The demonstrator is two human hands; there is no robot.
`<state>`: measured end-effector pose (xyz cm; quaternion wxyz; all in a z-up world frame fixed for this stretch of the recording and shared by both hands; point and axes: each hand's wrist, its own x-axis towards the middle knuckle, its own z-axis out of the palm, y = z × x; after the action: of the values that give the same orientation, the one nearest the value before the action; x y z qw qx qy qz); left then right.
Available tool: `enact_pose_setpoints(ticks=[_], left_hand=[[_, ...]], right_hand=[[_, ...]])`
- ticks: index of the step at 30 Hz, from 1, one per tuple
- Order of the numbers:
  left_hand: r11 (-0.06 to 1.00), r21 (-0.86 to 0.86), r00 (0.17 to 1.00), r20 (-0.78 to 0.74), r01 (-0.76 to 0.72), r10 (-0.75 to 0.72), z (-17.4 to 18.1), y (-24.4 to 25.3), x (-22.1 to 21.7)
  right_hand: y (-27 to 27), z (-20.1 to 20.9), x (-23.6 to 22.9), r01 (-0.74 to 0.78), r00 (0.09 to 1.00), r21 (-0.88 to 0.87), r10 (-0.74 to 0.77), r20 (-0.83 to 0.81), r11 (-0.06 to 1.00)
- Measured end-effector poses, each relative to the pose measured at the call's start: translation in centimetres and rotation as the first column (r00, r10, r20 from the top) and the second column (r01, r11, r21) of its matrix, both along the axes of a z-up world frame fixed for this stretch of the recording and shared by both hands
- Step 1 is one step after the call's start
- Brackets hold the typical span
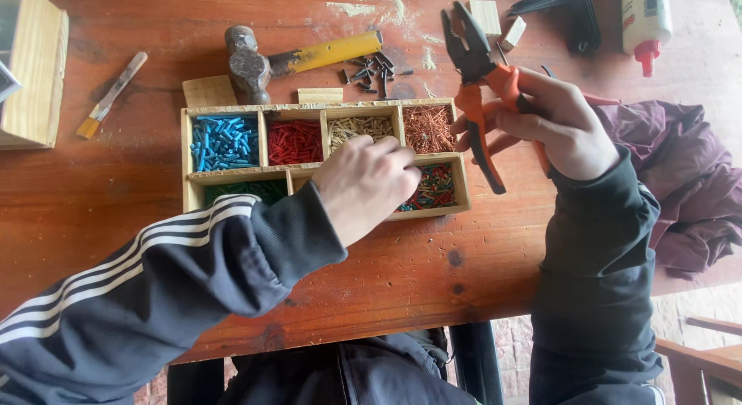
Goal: The person uses pliers to trim the tips of small colored plastic nails from a compartmentalized wooden box. They repeatedly pick up individual nails, cut the tips, and return them to the box.
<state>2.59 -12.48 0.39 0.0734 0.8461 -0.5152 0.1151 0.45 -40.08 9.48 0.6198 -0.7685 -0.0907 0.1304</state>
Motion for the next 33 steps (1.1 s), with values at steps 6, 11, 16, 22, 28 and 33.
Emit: enact_pose_setpoints(ticks=[6,11,16,22,28,33], left_hand=[[0.961,0.268,0.997,0.046,-0.067,0.056,-0.9,-2.5,0.4],[0.939,0.335,0.997,0.035,-0.077,0.069,-0.9,-3.2,0.4],[0.948,0.314,0.998,0.026,-0.054,0.048,-1.2,-3.7,0.3],[0.956,0.287,0.997,0.066,-0.064,0.047,-1.6,-3.0,0.8],[0.995,0.005,0.994,0.040,-0.099,0.099,-0.3,-1.2,1.0],[0.994,-0.051,0.995,-0.046,-0.096,0.093,1.2,0.3,1.1]], right_hand=[[-0.3,-0.2,0.2,-0.063,0.998,-0.004,0.063,0.001,0.998],[-0.6,-0.6,0.3,-0.055,0.998,0.001,0.055,-0.006,0.998],[-0.8,-0.9,0.3,-0.042,0.999,-0.032,0.041,-0.019,0.999],[-1.0,-1.0,0.5,-0.076,0.997,-0.036,0.075,-0.018,0.996],[-1.8,-2.1,0.7,0.005,0.998,-0.152,-0.014,-0.054,0.988],[-2.0,-2.5,0.7,0.002,0.999,-0.131,-0.009,-0.051,0.991]])
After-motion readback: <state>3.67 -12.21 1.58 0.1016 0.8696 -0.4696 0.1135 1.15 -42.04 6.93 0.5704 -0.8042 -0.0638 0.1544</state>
